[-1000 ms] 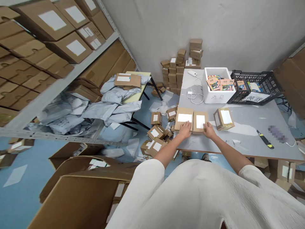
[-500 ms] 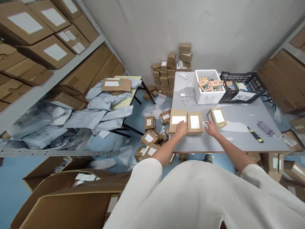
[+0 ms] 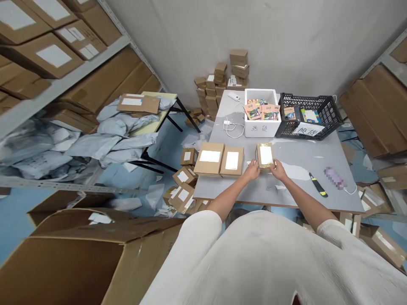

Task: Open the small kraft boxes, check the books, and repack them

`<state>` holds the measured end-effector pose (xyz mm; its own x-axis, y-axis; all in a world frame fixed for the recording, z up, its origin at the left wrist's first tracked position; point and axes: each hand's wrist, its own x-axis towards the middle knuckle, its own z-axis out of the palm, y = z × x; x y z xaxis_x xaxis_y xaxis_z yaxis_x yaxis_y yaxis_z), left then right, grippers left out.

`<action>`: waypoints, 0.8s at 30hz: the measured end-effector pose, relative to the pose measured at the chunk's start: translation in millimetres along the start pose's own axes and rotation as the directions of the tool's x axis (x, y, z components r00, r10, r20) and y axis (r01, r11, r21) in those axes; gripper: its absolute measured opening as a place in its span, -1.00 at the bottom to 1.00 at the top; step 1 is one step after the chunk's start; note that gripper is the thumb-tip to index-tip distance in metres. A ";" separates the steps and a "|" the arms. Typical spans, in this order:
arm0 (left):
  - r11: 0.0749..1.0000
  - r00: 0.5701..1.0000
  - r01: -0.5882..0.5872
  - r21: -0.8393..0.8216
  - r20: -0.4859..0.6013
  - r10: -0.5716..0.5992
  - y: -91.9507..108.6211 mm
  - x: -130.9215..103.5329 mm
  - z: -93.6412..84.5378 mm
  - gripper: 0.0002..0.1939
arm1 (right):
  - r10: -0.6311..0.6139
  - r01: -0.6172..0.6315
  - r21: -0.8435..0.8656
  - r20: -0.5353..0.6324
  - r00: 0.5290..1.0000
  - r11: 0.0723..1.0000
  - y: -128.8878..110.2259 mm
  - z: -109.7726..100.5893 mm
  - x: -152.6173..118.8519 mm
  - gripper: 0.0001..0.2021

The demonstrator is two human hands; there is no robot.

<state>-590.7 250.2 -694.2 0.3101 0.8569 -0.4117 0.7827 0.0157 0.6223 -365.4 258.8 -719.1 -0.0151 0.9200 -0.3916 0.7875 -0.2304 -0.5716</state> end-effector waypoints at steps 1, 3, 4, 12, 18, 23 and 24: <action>0.999 0.999 0.034 -0.036 -0.010 -0.034 8.6 5.6 8.7 -0.30 | -0.027 0.024 0.061 0.051 0.998 0.998 4.2 -2.2 2.6 -0.30; 0.993 0.996 0.079 -0.090 -0.020 -0.082 22.1 13.2 23.2 -0.26 | -0.069 0.053 0.142 0.110 0.992 0.988 10.7 -5.6 5.1 -0.28; 0.990 0.995 0.095 -0.106 -0.025 -0.098 27.1 15.1 28.9 -0.23 | -0.076 0.056 0.158 0.118 0.990 0.986 13.7 -7.3 5.2 -0.28; 0.987 0.992 0.125 -0.097 0.000 -0.126 40.5 12.2 43.2 -0.20 | -0.021 0.017 0.166 0.025 0.999 0.986 36.2 -24.0 -5.9 -0.40; 0.967 0.969 0.245 0.064 -0.052 -0.242 35.7 9.5 28.9 -0.51 | -0.160 0.146 0.213 0.048 0.986 0.966 20.7 -7.2 -3.2 -0.43; 0.943 0.965 0.262 0.204 -0.063 -0.254 15.7 -5.7 6.4 -0.61 | -0.255 0.246 0.101 0.087 0.963 0.964 3.8 8.2 10.8 -0.53; 0.944 0.967 0.253 0.213 -0.062 -0.245 9.0 -10.0 0.7 -0.57 | -0.255 0.250 0.067 0.082 0.964 0.966 2.4 10.3 13.7 -0.55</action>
<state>-586.4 241.4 -684.9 0.0747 0.8570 -0.5099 0.9319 0.1221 0.3416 -370.0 267.6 -733.3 -0.2656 0.9193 -0.2905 0.7154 -0.0140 -0.6986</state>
